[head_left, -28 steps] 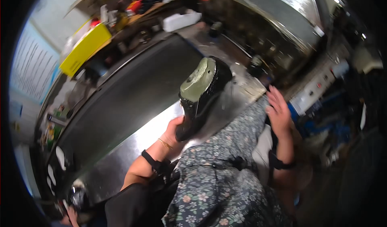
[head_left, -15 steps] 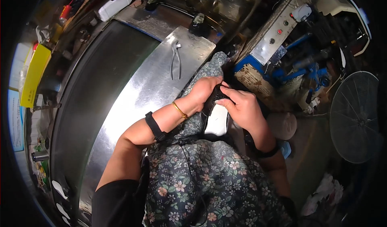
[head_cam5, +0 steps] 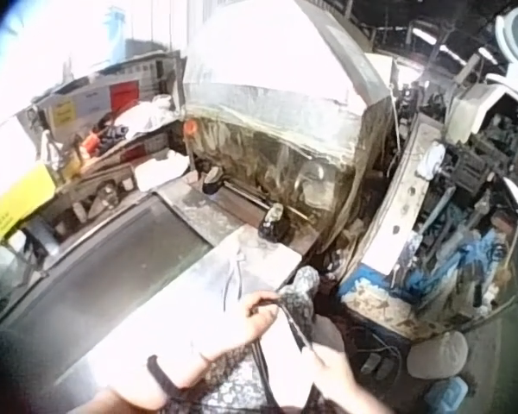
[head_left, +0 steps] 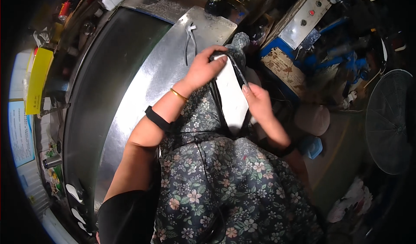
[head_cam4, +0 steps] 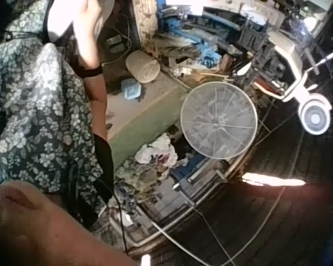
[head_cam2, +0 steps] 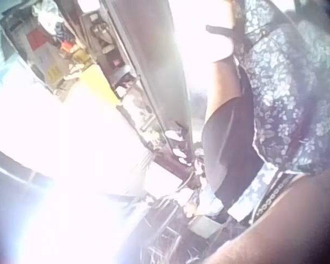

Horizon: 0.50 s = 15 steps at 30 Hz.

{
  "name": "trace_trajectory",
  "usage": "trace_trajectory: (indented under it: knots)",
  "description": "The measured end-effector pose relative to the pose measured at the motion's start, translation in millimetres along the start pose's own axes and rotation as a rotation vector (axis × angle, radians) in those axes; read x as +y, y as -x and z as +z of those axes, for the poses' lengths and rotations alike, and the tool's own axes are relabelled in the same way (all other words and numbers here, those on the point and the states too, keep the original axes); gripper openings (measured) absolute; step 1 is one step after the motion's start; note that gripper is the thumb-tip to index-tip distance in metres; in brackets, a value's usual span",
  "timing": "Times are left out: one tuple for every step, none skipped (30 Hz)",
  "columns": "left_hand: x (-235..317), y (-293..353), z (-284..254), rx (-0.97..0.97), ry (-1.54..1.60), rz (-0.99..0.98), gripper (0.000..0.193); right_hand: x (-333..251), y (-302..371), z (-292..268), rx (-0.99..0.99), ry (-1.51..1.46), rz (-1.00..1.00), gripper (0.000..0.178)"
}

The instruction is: Assembling shoe components on a production line, including fitting uppers to soles and using pliers to adjust the material.

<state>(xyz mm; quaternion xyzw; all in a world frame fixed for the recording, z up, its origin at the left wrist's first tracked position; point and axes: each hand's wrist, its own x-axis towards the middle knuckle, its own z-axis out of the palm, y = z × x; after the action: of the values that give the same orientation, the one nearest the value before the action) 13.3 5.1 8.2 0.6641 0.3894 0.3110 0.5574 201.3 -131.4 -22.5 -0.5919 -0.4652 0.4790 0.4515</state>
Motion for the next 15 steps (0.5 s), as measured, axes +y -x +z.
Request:
trace_trajectory:
  knots:
    - [0.1, -5.1, -8.1, -0.082, 0.226, -0.217, 0.035, -10.8, -4.6, -6.2, -0.064, -0.015, -0.059, 0.036]
    - [0.4, 0.2, -10.1, -0.125, 0.33, -0.236, 0.037, -8.5, -7.6, -13.2, -0.064, -0.243, 0.146, 0.046]
    - [-16.2, 5.9, -9.3, -0.139, 0.334, -0.212, 0.042, -5.5, -10.2, -15.7, -0.067, -0.473, 0.347, 0.057]
    - [-19.1, 12.4, -2.3, -0.133, 0.348, -0.259, 0.043, -0.8, -15.4, -5.8, -0.02, -0.455, 0.419, 0.075]
    - [-21.3, 18.2, 4.9, -0.127, 0.362, -0.306, 0.044, 4.1, -11.8, 13.7, -0.007, -0.121, 0.474, 0.076]
    - [-20.6, 19.9, 8.3, -0.103, 0.365, -0.274, 0.044, -1.3, -9.0, 19.1, -0.062, -0.195, 0.557, 0.075]
    - [-19.4, 21.6, 6.8, -0.128, 0.41, -0.301, 0.044, -3.6, -8.9, 21.1, -0.118, -0.27, 0.64, 0.075]
    - [-18.0, 16.3, 4.9, -0.152, 0.386, -0.291, 0.044, -0.7, -12.4, 16.9, -0.219, -0.279, 0.558, 0.071]
    - [-14.9, 17.9, 5.4, -0.172, 0.367, -0.287, 0.044, -5.4, -12.6, 15.0, -0.213, -0.284, 0.567, 0.071]
    - [-18.3, 16.7, 4.8, -0.176, 0.367, -0.29, 0.044, -16.5, -19.1, 11.7, -0.278, 0.028, 0.459, 0.068]
    - [-24.6, 16.2, 4.4, -0.171, 0.346, -0.273, 0.046, -22.6, -22.9, 9.9, -0.336, 0.339, 0.343, 0.065]
    - [-26.3, 14.1, 3.3, -0.167, 0.324, -0.253, 0.047, -23.1, -25.2, 15.7, -0.241, 0.556, 0.068, 0.052]
    - [-27.3, 10.7, 1.9, -0.174, 0.324, -0.25, 0.047, -26.0, -28.7, 17.9, -0.234, 0.557, 0.069, 0.052]
    - [-27.6, 6.6, 0.3, -0.194, 0.337, -0.284, 0.048, -30.5, -33.0, 18.9, -0.285, 0.844, 0.011, 0.045]
    - [-26.1, 5.6, -2.3, -0.214, 0.35, -0.321, 0.049, -42.2, -33.8, 23.6, -0.339, 1.129, -0.045, 0.039]
